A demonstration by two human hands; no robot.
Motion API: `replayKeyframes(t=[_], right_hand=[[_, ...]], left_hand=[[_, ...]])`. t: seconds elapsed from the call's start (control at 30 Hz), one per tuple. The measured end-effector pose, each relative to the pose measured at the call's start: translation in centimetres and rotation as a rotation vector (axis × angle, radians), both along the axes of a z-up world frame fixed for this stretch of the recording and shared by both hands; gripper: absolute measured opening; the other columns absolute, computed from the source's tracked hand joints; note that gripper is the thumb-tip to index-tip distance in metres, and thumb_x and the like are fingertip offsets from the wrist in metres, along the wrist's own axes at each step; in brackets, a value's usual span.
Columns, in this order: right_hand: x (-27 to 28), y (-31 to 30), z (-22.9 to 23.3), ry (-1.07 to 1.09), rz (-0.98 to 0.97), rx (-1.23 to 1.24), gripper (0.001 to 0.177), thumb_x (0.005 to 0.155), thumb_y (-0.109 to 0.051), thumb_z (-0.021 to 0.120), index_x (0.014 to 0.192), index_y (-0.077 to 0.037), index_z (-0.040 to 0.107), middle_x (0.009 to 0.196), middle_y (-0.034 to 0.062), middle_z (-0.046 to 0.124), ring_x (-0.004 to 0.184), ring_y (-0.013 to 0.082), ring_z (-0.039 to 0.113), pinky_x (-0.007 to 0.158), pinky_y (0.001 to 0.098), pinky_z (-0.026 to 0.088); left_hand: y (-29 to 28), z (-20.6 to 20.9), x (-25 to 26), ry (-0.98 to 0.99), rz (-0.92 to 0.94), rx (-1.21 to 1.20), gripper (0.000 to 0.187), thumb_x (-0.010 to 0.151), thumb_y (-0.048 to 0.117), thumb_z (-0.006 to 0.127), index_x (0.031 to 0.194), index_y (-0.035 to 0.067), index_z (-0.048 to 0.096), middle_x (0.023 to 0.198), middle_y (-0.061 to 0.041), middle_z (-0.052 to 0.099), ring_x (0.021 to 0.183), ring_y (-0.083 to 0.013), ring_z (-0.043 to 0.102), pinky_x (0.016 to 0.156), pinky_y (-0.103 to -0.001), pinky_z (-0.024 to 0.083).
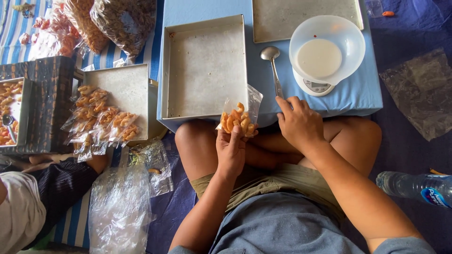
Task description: A person is manually packaging small fried snacks into plastic bags and weighing them on a digital scale.
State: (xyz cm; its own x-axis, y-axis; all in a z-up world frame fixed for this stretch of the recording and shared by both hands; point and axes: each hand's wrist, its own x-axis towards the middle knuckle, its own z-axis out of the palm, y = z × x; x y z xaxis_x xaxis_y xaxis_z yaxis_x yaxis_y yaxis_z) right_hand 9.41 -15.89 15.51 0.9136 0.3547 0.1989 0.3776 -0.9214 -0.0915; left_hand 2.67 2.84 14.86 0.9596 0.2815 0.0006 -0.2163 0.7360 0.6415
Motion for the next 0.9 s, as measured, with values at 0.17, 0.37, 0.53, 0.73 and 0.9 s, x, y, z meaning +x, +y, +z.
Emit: replayKeyframes(t=[0.17, 0.37, 0.53, 0.73, 0.9], right_hand=[[0.5, -0.1, -0.8, -0.097, 0.044, -0.012, 0.041, 0.091, -0.033, 0.071, 0.13, -0.022, 0.066, 0.108, 0.0008, 0.057, 0.1, 0.0228, 0.063, 0.061, 0.0374, 0.064], [1.0, 1.6, 0.9, -0.142, 0.04, 0.069, 0.04, 0.099, -0.042, 0.063, 0.127, -0.015, 0.066, 0.12, 0.0111, 0.065, 0.105, 0.0292, 0.068, 0.068, 0.0403, 0.064], [3.1, 3.9, 3.1, 0.202, -0.124, 0.045, 0.053, 0.104, -0.031, 0.053, 0.151, -0.009, 0.043, 0.109, 0.0183, 0.064, 0.092, 0.0375, 0.073, 0.067, 0.0531, 0.062], [3.5, 5.5, 5.8, 0.519, -0.123, 0.058, 0.072, 0.093, -0.028, 0.041, 0.162, -0.024, 0.021, 0.111, 0.0202, 0.065, 0.099, 0.0482, 0.071, 0.086, 0.0639, 0.054], [3.3, 4.5, 1.7, 0.426, -0.134, 0.367, 0.034, 0.096, -0.031, 0.049, 0.126, -0.031, 0.065, 0.104, 0.0051, 0.068, 0.096, 0.0344, 0.073, 0.084, 0.0506, 0.058]], left_hand=[[0.3, -0.6, 0.0, -0.003, 0.001, -0.019, 0.023, 0.102, 0.006, 0.061, 0.123, -0.003, 0.054, 0.111, -0.027, 0.072, 0.102, -0.0441, 0.073, 0.085, -0.052, 0.065], [0.8, -0.8, 0.5, -0.016, 0.025, -0.016, 0.022, 0.101, 0.003, 0.063, 0.121, -0.005, 0.055, 0.108, -0.027, 0.071, 0.097, -0.0427, 0.075, 0.082, -0.052, 0.065], [1.3, 0.3, 0.0, 0.001, 0.077, 0.01, 0.024, 0.101, 0.005, 0.063, 0.122, -0.002, 0.053, 0.108, -0.023, 0.07, 0.094, -0.0376, 0.076, 0.078, -0.048, 0.066], [4.1, 0.0, -1.0, 0.054, 0.137, 0.065, 0.027, 0.102, 0.007, 0.061, 0.126, 0.0, 0.052, 0.11, -0.021, 0.068, 0.094, -0.0359, 0.075, 0.079, -0.047, 0.065], [7.3, -2.6, -0.6, 0.012, 0.214, 0.056, 0.027, 0.103, 0.007, 0.059, 0.129, 0.0, 0.053, 0.113, -0.024, 0.069, 0.096, -0.0407, 0.075, 0.08, -0.047, 0.064]])
